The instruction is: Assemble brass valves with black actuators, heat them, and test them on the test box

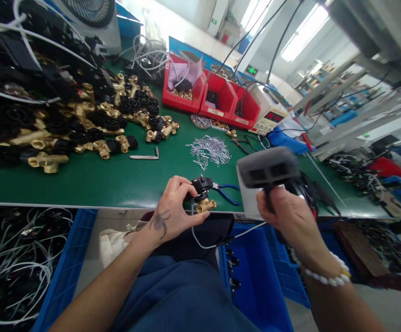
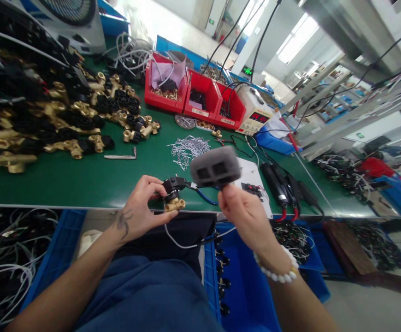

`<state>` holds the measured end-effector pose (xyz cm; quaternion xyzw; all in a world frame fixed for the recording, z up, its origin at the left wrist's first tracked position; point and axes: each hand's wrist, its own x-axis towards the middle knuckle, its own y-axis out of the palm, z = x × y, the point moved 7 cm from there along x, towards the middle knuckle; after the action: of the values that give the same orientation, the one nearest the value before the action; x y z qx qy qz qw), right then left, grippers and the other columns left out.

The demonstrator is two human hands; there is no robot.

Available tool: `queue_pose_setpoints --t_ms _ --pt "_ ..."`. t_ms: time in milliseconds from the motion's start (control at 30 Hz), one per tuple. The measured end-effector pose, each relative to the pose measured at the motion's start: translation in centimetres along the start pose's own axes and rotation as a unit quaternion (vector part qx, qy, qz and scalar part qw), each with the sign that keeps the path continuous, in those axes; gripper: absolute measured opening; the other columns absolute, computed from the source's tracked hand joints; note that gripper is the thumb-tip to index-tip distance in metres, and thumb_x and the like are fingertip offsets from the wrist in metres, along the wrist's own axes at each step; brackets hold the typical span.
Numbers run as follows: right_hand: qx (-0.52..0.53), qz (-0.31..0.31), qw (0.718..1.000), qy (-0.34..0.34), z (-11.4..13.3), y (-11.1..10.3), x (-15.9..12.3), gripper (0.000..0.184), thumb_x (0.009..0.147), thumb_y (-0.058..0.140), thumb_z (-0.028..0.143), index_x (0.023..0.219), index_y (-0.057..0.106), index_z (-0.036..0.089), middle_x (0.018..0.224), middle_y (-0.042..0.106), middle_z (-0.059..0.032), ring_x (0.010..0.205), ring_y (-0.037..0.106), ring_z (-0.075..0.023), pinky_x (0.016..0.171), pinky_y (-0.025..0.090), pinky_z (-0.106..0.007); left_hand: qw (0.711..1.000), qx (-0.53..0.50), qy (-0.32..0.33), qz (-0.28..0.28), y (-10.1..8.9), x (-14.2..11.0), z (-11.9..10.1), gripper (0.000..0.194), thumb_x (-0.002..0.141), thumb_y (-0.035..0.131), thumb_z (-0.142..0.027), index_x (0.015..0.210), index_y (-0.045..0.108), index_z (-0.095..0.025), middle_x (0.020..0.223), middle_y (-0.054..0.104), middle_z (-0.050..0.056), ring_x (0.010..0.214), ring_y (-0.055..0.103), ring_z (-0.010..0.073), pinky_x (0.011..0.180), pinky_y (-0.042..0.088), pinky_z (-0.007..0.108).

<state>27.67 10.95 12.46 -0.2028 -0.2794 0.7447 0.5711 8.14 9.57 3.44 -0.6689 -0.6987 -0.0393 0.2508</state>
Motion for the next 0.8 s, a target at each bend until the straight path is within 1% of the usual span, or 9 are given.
queue_pose_setpoints --t_ms 67,100,233,400,467,567,600,700,800 --pt "0.066 -0.048 0.997 -0.009 -0.1 -0.6 0.0 0.061 0.096 0.035 0.071 0.066 0.047 0.02 0.048 0.03 0.0035 0.041 0.025 -0.0096 0.04 0.018 -0.026 1.0 -0.002 0.003 0.002 0.0 0.0 0.0 0.031 0.069 0.08 -0.026 0.088 0.057 -0.018 0.104 0.054 0.007 0.102 0.054 0.0219 0.088 0.052 0.04" --pt "0.053 -0.032 0.998 -0.01 -0.2 -0.2 0.1 0.061 0.094 0.037 0.073 0.065 0.046 0.02 0.048 0.032 0.0032 0.041 0.026 -0.0095 0.041 0.018 -0.026 1.0 -0.001 0.005 0.003 0.0 0.0 -0.1 0.031 0.069 0.079 -0.027 0.088 0.057 -0.018 0.103 0.054 0.007 0.101 0.054 0.022 0.087 0.052 0.04" --pt "-0.126 0.108 0.986 -0.006 -1.1 2.1 0.4 0.064 0.089 0.045 0.075 0.061 0.046 0.018 0.053 0.043 -0.0001 0.048 0.034 -0.0097 0.045 0.023 -0.025 1.0 0.01 0.007 0.001 0.0 0.1 -0.1 0.03 0.069 0.079 -0.028 0.086 0.056 -0.018 0.103 0.053 0.008 0.099 0.054 0.0223 0.085 0.052 0.039" --pt "0.015 -0.045 0.999 -0.026 -0.8 -0.8 0.1 0.063 0.095 0.029 0.073 0.064 0.043 0.02 0.047 0.03 0.0032 0.04 0.027 -0.0099 0.04 0.019 -0.026 1.0 0.008 0.009 0.008 0.1 0.3 -0.3 0.029 0.069 0.078 -0.026 0.086 0.057 -0.017 0.103 0.054 0.008 0.099 0.053 0.0225 0.087 0.05 0.041" --pt "0.006 -0.025 0.999 -0.028 -0.9 -0.3 0.0 0.063 0.094 0.032 0.074 0.063 0.043 0.02 0.047 0.034 0.0021 0.042 0.03 -0.0105 0.041 0.02 -0.026 1.0 0.015 0.013 0.008 0.2 0.3 -0.4 0.029 0.068 0.078 -0.026 0.086 0.056 -0.017 0.102 0.054 0.008 0.098 0.052 0.0223 0.086 0.05 0.04" --pt "-0.108 0.094 0.99 -0.013 -1.2 1.6 0.1 0.063 0.091 0.045 0.072 0.061 0.047 0.018 0.052 0.042 -0.0005 0.047 0.035 -0.0107 0.044 0.023 -0.025 0.999 0.026 0.018 0.002 0.2 0.3 -0.5 0.029 0.069 0.078 -0.027 0.084 0.055 -0.017 0.101 0.054 0.008 0.097 0.052 0.0223 0.084 0.05 0.039" --pt "-0.128 0.104 0.986 -0.015 -1.1 1.7 0.2 0.062 0.091 0.046 0.072 0.061 0.048 0.017 0.052 0.042 -0.0003 0.048 0.035 -0.0103 0.045 0.023 -0.025 0.999 0.028 0.019 0.0 0.2 0.3 -0.4 0.029 0.069 0.077 -0.027 0.084 0.055 -0.017 0.101 0.054 0.008 0.097 0.053 0.0224 0.084 0.05 0.039" --pt "-0.089 0.028 0.995 -0.034 -0.5 0.4 0.4 0.066 0.095 0.03 0.074 0.06 0.042 0.019 0.049 0.034 0.0017 0.044 0.03 -0.0094 0.043 0.021 -0.025 0.999 0.032 0.022 0.0 0.3 0.3 -0.3 0.03 0.069 0.078 -0.028 0.086 0.056 -0.016 0.102 0.054 0.008 0.098 0.052 0.0224 0.085 0.051 0.039" --pt "-0.052 -0.005 0.998 -0.042 -0.8 0.3 0.4 0.068 0.095 0.028 0.075 0.058 0.04 0.019 0.048 0.033 0.002 0.043 0.029 -0.0091 0.042 0.022 -0.025 0.999 0.039 0.017 -0.002 0.5 0.2 -0.1 0.051 0.069 0.078 -0.029 0.113 0.056 -0.014 0.109 0.055 0.009 0.103 0.053 0.0231 0.089 0.052 0.041"
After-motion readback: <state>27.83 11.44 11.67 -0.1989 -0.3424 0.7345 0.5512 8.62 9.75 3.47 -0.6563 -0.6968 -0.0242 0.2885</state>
